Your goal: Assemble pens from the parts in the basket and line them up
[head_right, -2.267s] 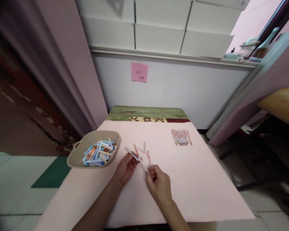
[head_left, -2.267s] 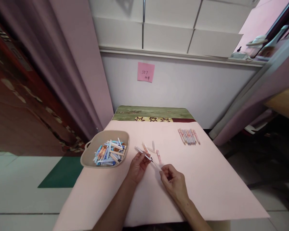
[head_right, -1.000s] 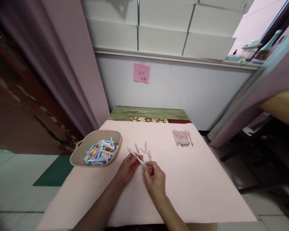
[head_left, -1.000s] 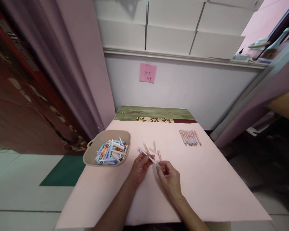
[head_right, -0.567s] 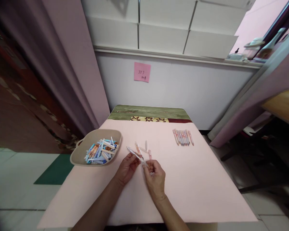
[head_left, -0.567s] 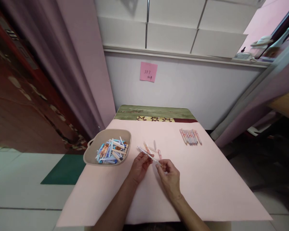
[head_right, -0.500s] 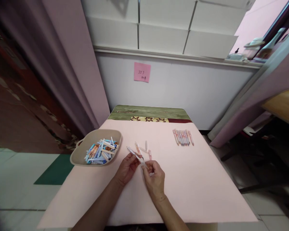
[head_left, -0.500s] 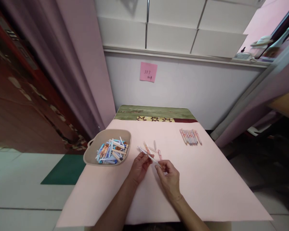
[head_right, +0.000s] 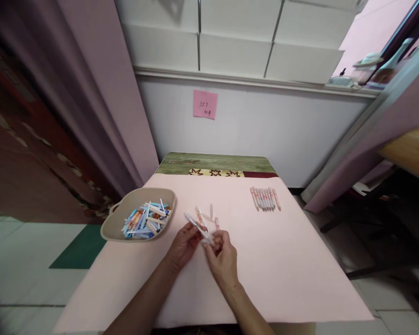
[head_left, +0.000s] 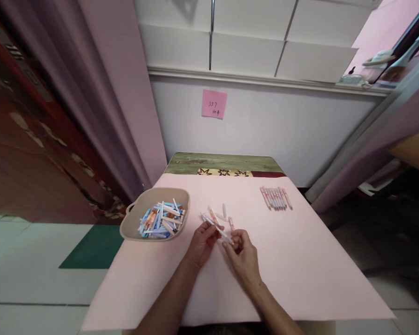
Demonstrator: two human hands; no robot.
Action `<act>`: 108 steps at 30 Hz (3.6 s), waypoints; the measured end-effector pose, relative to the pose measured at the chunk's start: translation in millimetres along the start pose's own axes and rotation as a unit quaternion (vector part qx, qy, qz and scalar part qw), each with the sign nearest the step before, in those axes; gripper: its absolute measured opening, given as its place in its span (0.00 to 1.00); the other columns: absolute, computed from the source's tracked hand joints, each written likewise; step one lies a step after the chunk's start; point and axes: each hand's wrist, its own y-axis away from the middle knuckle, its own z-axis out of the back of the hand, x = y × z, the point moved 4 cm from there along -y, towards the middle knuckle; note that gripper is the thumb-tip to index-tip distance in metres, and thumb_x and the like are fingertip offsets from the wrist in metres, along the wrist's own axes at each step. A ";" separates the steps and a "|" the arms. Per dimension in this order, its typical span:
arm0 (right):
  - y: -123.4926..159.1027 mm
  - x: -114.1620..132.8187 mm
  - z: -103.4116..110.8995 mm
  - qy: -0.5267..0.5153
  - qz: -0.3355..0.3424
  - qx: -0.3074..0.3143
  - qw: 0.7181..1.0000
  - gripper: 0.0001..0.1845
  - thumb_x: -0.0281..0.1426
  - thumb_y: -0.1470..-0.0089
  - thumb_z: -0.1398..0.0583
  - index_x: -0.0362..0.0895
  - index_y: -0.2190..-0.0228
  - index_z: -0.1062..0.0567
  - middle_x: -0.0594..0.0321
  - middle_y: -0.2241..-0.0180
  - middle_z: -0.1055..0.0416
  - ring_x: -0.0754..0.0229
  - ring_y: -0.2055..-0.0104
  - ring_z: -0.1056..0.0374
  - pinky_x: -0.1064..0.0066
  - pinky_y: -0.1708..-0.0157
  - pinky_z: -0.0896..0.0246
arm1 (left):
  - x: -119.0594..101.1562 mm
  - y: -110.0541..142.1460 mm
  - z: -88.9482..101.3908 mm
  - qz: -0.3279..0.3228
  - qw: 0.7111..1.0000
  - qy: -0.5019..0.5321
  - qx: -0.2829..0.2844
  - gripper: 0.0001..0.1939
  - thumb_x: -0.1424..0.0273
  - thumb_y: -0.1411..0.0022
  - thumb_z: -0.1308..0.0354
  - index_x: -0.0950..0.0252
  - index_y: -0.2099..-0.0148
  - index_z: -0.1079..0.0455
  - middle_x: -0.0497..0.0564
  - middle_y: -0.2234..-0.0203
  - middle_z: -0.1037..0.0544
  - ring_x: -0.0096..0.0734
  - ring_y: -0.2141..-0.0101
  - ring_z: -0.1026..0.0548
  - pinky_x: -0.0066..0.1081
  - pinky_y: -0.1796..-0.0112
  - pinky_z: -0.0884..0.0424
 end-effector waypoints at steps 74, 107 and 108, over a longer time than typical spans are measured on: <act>-69.3 -17.7 80.1 0.346 -0.023 -0.079 0.935 0.12 0.39 0.45 0.44 0.48 0.68 0.22 0.66 0.71 0.25 0.63 0.70 0.31 0.75 0.70 0.44 | 0.9 2.7 -8.7 -0.035 0.968 -0.248 -0.029 0.12 0.61 0.43 0.41 0.66 0.66 0.28 0.51 0.75 0.22 0.28 0.71 0.28 0.28 0.64 0.32; -71.6 14.2 -21.0 0.416 0.051 0.136 0.897 0.10 0.37 0.43 0.43 0.49 0.68 0.22 0.63 0.66 0.25 0.62 0.66 0.29 0.74 0.69 0.46 | -32.2 43.7 18.2 -0.181 0.870 -0.399 -0.227 0.13 0.58 0.47 0.39 0.64 0.68 0.29 0.48 0.81 0.26 0.30 0.77 0.31 0.27 0.74 0.36; -74.5 14.8 -27.3 0.422 0.048 0.136 0.895 0.11 0.38 0.44 0.43 0.48 0.67 0.23 0.62 0.65 0.25 0.61 0.65 0.29 0.73 0.69 0.45 | -32.3 44.2 17.9 -0.184 0.868 -0.402 -0.225 0.14 0.58 0.46 0.39 0.64 0.68 0.29 0.48 0.81 0.26 0.30 0.78 0.31 0.27 0.74 0.36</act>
